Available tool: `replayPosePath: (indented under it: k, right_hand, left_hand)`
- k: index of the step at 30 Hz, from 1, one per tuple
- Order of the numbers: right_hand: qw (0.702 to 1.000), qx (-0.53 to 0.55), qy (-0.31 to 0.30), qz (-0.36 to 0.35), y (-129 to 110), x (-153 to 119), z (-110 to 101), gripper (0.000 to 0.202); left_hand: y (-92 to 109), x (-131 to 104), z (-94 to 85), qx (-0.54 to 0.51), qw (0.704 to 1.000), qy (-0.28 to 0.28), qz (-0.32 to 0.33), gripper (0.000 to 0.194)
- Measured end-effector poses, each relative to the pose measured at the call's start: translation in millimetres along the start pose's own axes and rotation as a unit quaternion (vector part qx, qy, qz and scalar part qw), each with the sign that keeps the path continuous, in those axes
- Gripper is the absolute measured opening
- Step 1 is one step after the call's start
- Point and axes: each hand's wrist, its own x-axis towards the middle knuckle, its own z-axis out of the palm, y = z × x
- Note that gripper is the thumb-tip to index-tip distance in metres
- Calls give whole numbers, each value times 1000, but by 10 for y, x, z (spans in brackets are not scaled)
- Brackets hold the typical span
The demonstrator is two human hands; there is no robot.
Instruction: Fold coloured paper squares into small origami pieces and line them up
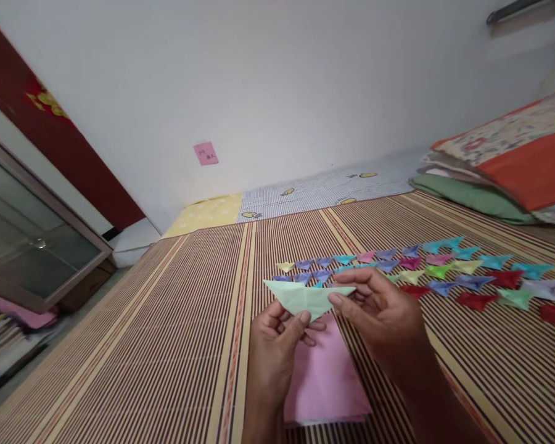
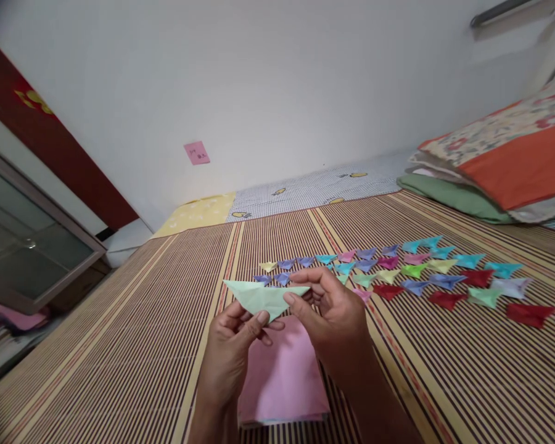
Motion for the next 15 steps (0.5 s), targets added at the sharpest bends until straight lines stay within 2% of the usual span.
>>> replayPosePath:
  k: [3, 6, 8, 11, 15]
  right_hand:
    - [1000, -15, -4, 1, 17, 25, -54, 20]
    - [997, -53, -48, 12, 32, 45, -100, 14]
    - [994, -84, -71, -9, 31, 52, -119, 13]
    - [986, -126, -99, -41, 5, 55, -131, 14]
    - [979, -155, -125, -31, -50, 55, -139, 18]
  left_hand:
    - [-36, 3, 5, -14, 1000, 10, 13, 23]
    - [-61, -3, 2, -29, 999, 28, 15, 26]
    - [-67, -10, 2, -44, 998, 31, 12, 26]
    - [-57, -17, 4, -75, 996, 38, 11, 22]
    - [-15, -13, 12, -121, 992, 41, -8, 19]
